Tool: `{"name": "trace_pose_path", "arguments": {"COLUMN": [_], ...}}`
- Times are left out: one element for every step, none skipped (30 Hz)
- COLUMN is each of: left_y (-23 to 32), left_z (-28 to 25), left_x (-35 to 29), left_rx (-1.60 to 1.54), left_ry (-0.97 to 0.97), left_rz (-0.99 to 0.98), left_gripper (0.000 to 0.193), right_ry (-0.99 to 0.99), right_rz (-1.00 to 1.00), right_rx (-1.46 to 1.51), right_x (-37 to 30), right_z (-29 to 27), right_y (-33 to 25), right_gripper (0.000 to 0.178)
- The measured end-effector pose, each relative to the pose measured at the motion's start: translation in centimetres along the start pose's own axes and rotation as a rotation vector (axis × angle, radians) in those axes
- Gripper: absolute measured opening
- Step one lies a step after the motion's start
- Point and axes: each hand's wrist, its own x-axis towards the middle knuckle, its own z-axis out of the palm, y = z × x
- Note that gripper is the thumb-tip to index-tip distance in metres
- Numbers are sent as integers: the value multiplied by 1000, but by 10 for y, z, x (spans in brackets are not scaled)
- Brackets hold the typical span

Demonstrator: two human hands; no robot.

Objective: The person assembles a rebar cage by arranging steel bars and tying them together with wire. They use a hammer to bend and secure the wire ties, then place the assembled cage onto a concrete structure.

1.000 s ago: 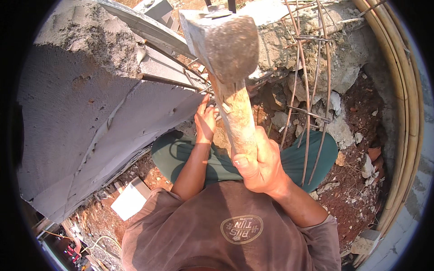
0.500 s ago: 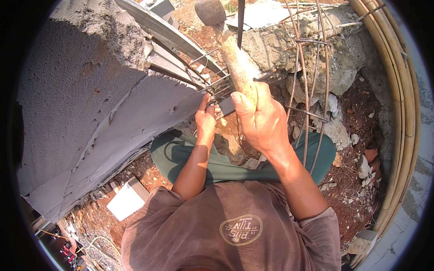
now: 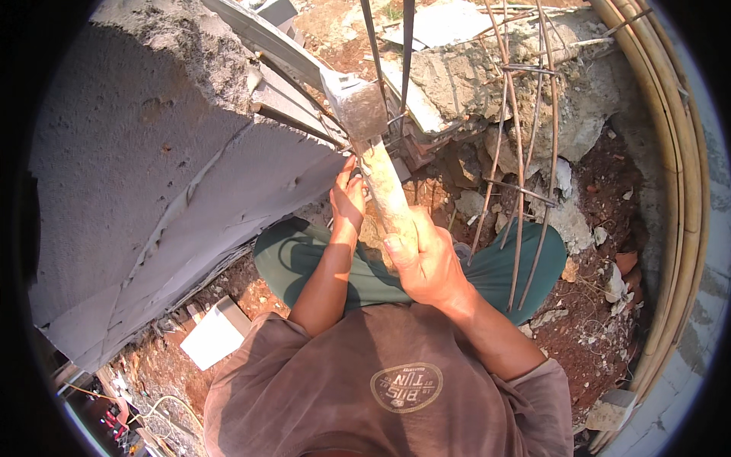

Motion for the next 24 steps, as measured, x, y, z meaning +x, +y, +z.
{"name": "trace_pose_path", "arguments": {"left_y": [4,8,11,3,-9,-22,-13,6,16,12,-5,-31,-45,-6,7,15,21,26,14,-13,-28,12,13,14], "left_z": [0,-2,-1,-2,-4,-7,-4,-2,-1,0,-2,-6,-8,0,5,6,6,4,2,-2,-5,3,2,1], "left_x": [0,-2,-2,2,4,4,3,-4,-9,-7,-1,8,12,4,3,0,-3,-11,-7,-1,2,-6,-6,-6], "left_rx": [28,57,86,56,29,2,-28,-51,-74,-31,13,54,98,43,54,68,82,59,41,28,21,7,65,123], "left_ry": [-17,-35,-55,-30,-12,8,-8,-27,-44,-34,-4,31,62,52,31,17,2,5,28,49,64,11,16,21], "left_rz": [-6,-11,-16,50,108,166,75,-22,-121,-83,28,142,255,37,-13,-68,-123,-122,-18,81,174,-67,-54,-40], "left_gripper": [43,42,42,42,43,43,43,44,44,45,46,46,46,46,46,46,46,45,45,45,44,45,45,45], "right_ry": [-104,-74,-62,-66,-66,-52,3,26,49,74,85,-49,-177,-70,-92,-58,-24,13,36,61,81,115,129,-10], "right_rz": [289,219,193,161,139,49,-81,-217,-353,-370,-358,11,380,268,394,328,261,142,13,-110,-289,-305,-334,-13], "right_rx": [-90,-191,-182,-177,-169,-58,-6,74,153,199,105,22,-63,-99,-49,-48,-47,-19,5,34,16,10,2,-20], "right_x": [2,6,7,11,10,5,3,1,-1,-4,-1,5,12,17,15,16,17,17,18,18,25,31,37,44], "right_z": [1,-3,-7,-9,-9,-9,-11,-13,-15,-11,-6,-4,-5,-7,-18,-19,-18,-17,-14,-9,-5,-4,-1,-1], "right_y": [10,15,15,3,-10,-19,-27,-24,-22,-13,0,4,10,17,11,3,-4,-11,-21,-26,-28,-21,-14,-7], "right_gripper": [38,37,36,35,35,33,37,40,43,47,45,45,45,47,48,46,44,42,40,38,47,47,47,47]}}
